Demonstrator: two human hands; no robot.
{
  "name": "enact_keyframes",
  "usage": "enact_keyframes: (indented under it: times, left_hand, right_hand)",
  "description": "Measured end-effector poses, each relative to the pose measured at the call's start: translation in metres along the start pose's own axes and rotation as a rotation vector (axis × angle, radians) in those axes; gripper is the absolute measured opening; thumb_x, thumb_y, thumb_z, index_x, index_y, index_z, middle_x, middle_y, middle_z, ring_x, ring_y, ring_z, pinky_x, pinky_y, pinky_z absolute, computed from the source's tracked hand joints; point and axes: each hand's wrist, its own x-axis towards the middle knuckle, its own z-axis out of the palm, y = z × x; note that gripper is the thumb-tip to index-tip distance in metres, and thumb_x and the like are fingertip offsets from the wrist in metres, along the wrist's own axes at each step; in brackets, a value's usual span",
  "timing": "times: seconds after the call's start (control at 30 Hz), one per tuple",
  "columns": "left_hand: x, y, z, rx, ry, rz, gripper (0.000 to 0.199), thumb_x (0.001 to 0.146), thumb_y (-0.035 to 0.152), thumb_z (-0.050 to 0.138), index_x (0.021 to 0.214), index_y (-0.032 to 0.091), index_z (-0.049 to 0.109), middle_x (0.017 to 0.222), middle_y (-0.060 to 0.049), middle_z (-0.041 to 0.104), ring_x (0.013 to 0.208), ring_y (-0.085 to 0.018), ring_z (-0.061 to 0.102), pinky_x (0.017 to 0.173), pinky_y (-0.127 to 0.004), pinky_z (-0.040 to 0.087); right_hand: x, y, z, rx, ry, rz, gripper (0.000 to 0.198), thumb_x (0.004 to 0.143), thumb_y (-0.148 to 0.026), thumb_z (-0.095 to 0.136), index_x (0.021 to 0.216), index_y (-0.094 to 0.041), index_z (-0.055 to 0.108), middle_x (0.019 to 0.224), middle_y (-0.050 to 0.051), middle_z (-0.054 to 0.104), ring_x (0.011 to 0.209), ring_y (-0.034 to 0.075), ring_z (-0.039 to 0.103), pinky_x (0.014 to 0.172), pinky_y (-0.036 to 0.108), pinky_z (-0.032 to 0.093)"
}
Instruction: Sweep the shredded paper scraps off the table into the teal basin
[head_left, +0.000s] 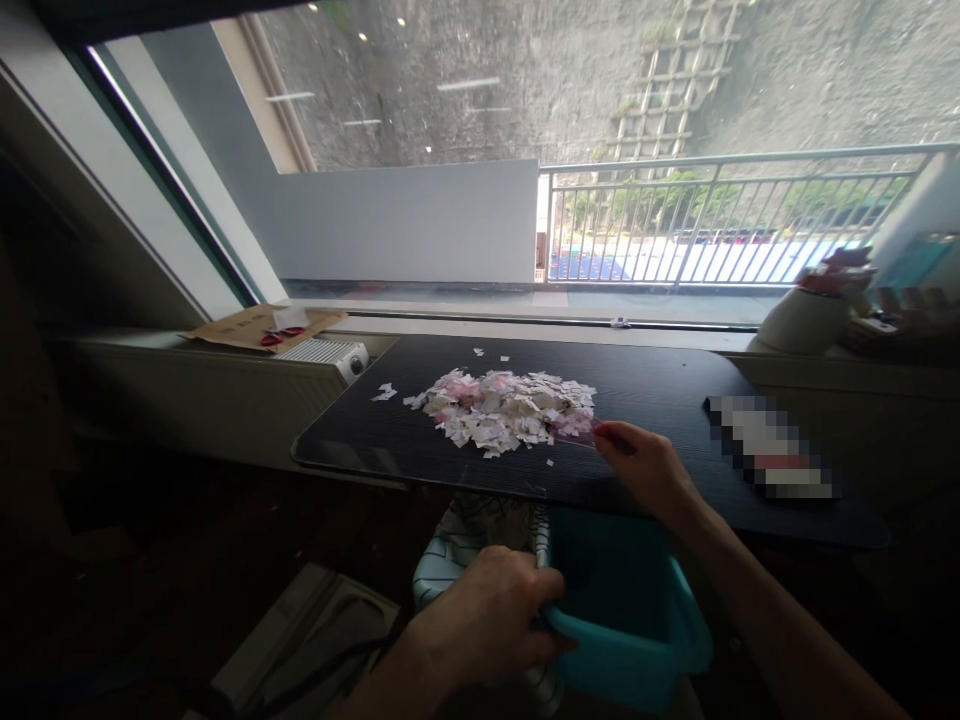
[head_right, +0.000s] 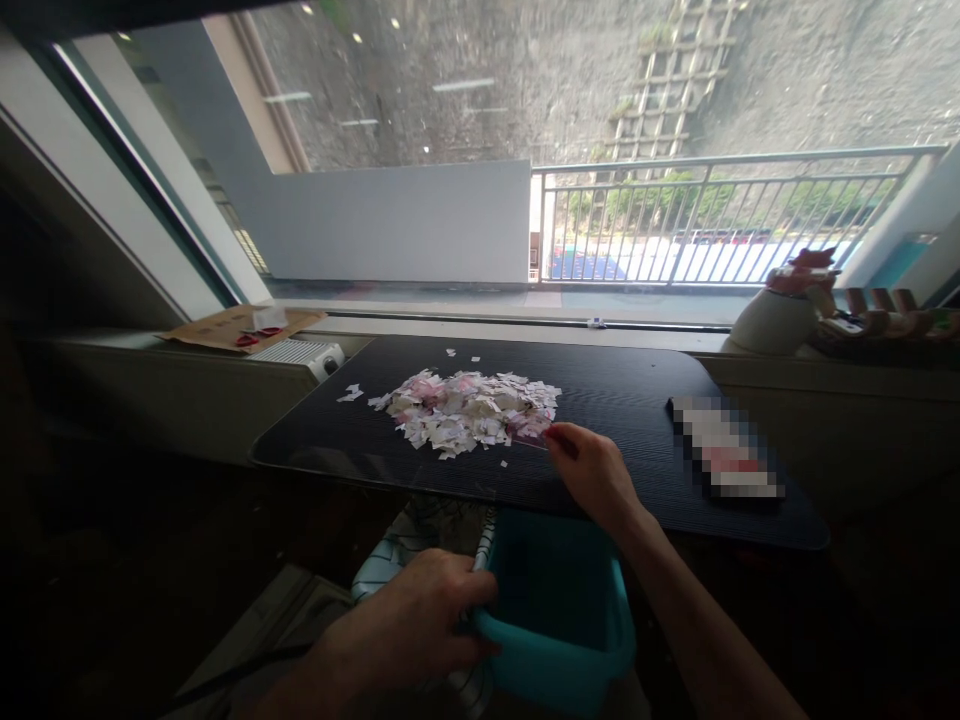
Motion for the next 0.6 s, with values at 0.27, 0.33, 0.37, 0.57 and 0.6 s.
enact_keyframes:
  times: [0.27, 0.33, 0.37, 0.57, 0.6]
  left_hand:
    - [0.003, 0.003, 0.008, 0.044, 0.009, 0.066, 0.026, 0.072, 0.042, 0.073, 0.074, 0.021, 0.057, 0.070, 0.002, 0.062, 0.061, -0.017, 0.059, 0.052, -0.025, 0.033]
    - [0.003, 0.003, 0.008, 0.038, -0.001, 0.065, 0.026, 0.072, 0.042, 0.073, 0.074, 0.021, 0.057, 0.070, 0.002, 0.063, 0.062, -0.017, 0.059, 0.052, -0.025, 0.033]
    - [0.003, 0.004, 0.007, 0.030, -0.008, 0.062, 0.026, 0.072, 0.041, 0.073, 0.073, 0.021, 0.057, 0.070, 0.002, 0.063, 0.061, -0.017, 0.059, 0.052, -0.024, 0.033]
    - [0.003, 0.003, 0.006, 0.030, -0.007, 0.049, 0.028, 0.072, 0.045, 0.073, 0.074, 0.021, 0.058, 0.071, 0.002, 0.063, 0.062, -0.017, 0.060, 0.051, -0.024, 0.033]
    - [0.004, 0.003, 0.006, 0.038, -0.008, 0.055, 0.028, 0.072, 0.046, 0.073, 0.075, 0.021, 0.059, 0.070, 0.002, 0.062, 0.062, -0.017, 0.060, 0.050, -0.024, 0.032]
  right_hand:
    - [0.002, -0.007, 0.002, -0.020, -0.027, -0.012, 0.025, 0.082, -0.035, 0.052, 0.094, -0.023, 0.071, 0.085, 0.003, 0.074, 0.075, 0.020, 0.068, 0.067, 0.029, 0.051]
    - [0.006, -0.007, 0.004, -0.043, 0.010, -0.006, 0.026, 0.082, -0.034, 0.052, 0.093, -0.022, 0.072, 0.084, 0.004, 0.074, 0.075, 0.021, 0.068, 0.067, 0.030, 0.051]
    - [0.008, -0.007, 0.005, -0.054, 0.016, -0.004, 0.026, 0.082, -0.033, 0.052, 0.093, -0.022, 0.072, 0.084, 0.004, 0.074, 0.074, 0.021, 0.068, 0.067, 0.030, 0.051]
    - [-0.001, -0.009, 0.002, -0.086, -0.028, 0.030, 0.024, 0.081, -0.034, 0.053, 0.092, -0.022, 0.071, 0.083, 0.003, 0.074, 0.073, 0.019, 0.068, 0.065, 0.028, 0.050]
    - [-0.004, -0.009, 0.002, -0.064, -0.042, 0.032, 0.023, 0.081, -0.034, 0.054, 0.092, -0.022, 0.071, 0.084, 0.002, 0.074, 0.073, 0.019, 0.068, 0.065, 0.028, 0.050]
